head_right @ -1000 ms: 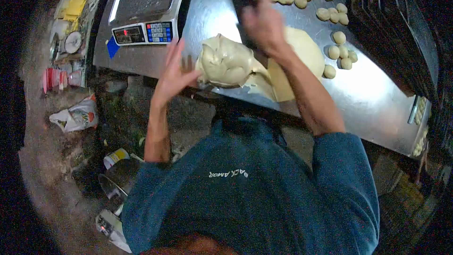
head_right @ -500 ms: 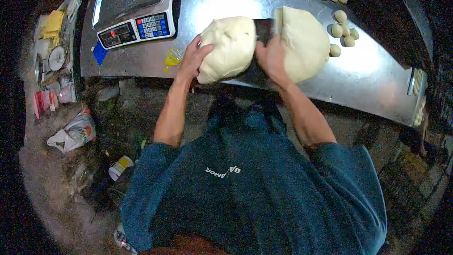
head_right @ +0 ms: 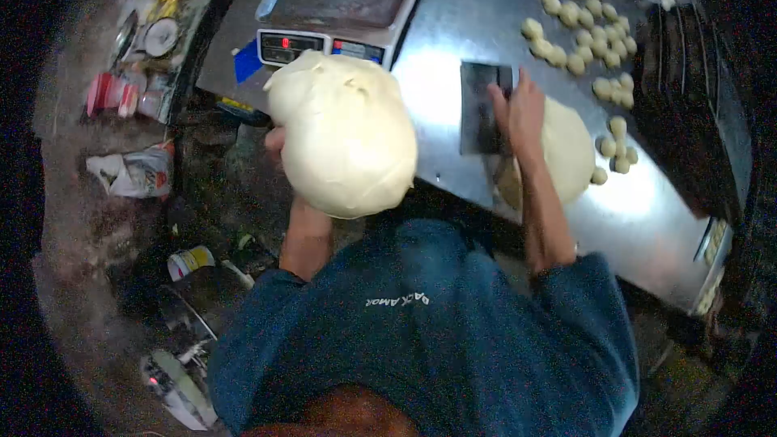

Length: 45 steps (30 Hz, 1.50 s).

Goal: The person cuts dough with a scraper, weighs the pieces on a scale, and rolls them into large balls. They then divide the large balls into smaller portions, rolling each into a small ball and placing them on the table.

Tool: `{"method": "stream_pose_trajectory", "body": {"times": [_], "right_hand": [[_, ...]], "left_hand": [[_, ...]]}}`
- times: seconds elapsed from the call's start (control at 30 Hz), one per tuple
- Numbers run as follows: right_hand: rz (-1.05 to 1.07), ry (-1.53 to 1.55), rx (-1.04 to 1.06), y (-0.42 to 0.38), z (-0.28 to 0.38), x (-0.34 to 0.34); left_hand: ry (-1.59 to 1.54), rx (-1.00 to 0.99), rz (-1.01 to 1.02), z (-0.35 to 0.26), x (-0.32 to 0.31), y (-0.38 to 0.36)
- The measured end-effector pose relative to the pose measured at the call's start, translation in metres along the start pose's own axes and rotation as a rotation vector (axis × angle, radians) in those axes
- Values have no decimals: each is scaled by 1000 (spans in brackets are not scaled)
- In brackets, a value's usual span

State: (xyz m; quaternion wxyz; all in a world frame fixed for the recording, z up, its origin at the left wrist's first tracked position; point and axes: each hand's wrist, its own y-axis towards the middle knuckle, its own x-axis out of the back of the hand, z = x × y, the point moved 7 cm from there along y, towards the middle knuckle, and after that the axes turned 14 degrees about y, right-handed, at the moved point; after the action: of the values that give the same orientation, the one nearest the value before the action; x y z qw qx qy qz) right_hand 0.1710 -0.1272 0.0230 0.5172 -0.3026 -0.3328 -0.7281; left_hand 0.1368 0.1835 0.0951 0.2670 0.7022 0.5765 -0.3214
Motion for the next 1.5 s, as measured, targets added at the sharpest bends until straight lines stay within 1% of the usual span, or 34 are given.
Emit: {"method": "stream_pose_trajectory", "body": {"times": [0.07,0.13,0.17,0.2,0.27,0.4,0.47,0.5,0.53,0.57,0.6,0.63,0.67,0.7,0.73,0.8,0.83,0.87,0.9,0.93,0.97,1.0,1.03,1.07,1.17,1.23,1.27,1.3,1.33,1.37,1.4,1.43,1.47,1.5], "right_hand": [[128,886,-202,-17,48,-11],[581,1804,-523,-45,123,-40],[592,1803,-491,-28,143,-37],[587,1853,-464,-4,162,-33],[660,1921,-444,49,177,-46],[563,1677,-391,154,203,-77],[655,1403,-294,185,211,-100],[595,1369,-258,211,191,-130],[603,1364,-247,219,178,-147],[542,1162,-176,228,164,-158],[477,962,-109,235,160,-161],[357,564,20,217,181,-117],[183,362,227,217,173,-103],[13,157,426,213,160,-88],[-43,225,454,194,148,-63],[19,14,312,151,90,-43],[65,-95,202,116,53,-38],[83,-193,234,81,7,-46],[205,-220,-115,45,-19,-45],[263,-246,-211,15,-33,-41],[206,-347,-30,-8,-49,-44],[210,-345,-27,-9,-64,-48],[183,-311,-21,-9,-77,-49],[161,-280,-18,-12,-88,-48],[164,-202,-6,-6,-91,-50],[299,-68,-163,3,-88,-47],[291,-185,-166,13,-107,-64],[364,242,-83,12,-88,-62],[341,475,-229,7,-86,-57],[460,425,-431,15,-107,-68],[379,741,-241,9,-65,-29],[387,530,-171,25,-90,-17],[218,602,-135,26,-80,28],[157,607,-265,8,-49,93]], "left_hand": [[169,-270,80,-5,-11,29],[336,-528,164,-18,-23,57],[405,-540,209,-34,-40,76],[186,-195,169,-30,-32,108],[378,-174,37,-57,-23,149],[699,-178,52,-104,23,226],[900,-42,-75,-99,79,265],[897,-57,-82,-99,100,279],[997,46,-41,-89,120,292],[1092,153,0,-83,132,298],[1088,147,-5,-85,133,299],[1068,173,-6,-83,129,294],[1045,205,-7,-79,121,283],[1289,242,-111,-97,93,257],[1288,249,-105,-96,96,246],[1597,-348,-325,-136,87,226],[1409,-350,-230,-121,87,205],[1221,-351,-138,-104,82,171],[1309,-291,-38,-87,64,133],[1151,-203,2,-52,62,102],[1039,181,2,-3,73,71],[1161,98,59,48,92,49],[1216,180,142,76,89,26],[1102,242,139,104,86,7],[1178,311,95,156,75,-26],[1185,342,92,182,61,-39],[1333,259,114,195,57,-41],[1349,370,125,215,58,-42],[1286,460,131,251,72,-46],[1291,318,65,234,44,-50],[1363,215,70,241,37,-51],[1373,236,56,242,23,-54],[1312,337,79,258,18,-59],[1379,238,123,267,3,-64]]}}
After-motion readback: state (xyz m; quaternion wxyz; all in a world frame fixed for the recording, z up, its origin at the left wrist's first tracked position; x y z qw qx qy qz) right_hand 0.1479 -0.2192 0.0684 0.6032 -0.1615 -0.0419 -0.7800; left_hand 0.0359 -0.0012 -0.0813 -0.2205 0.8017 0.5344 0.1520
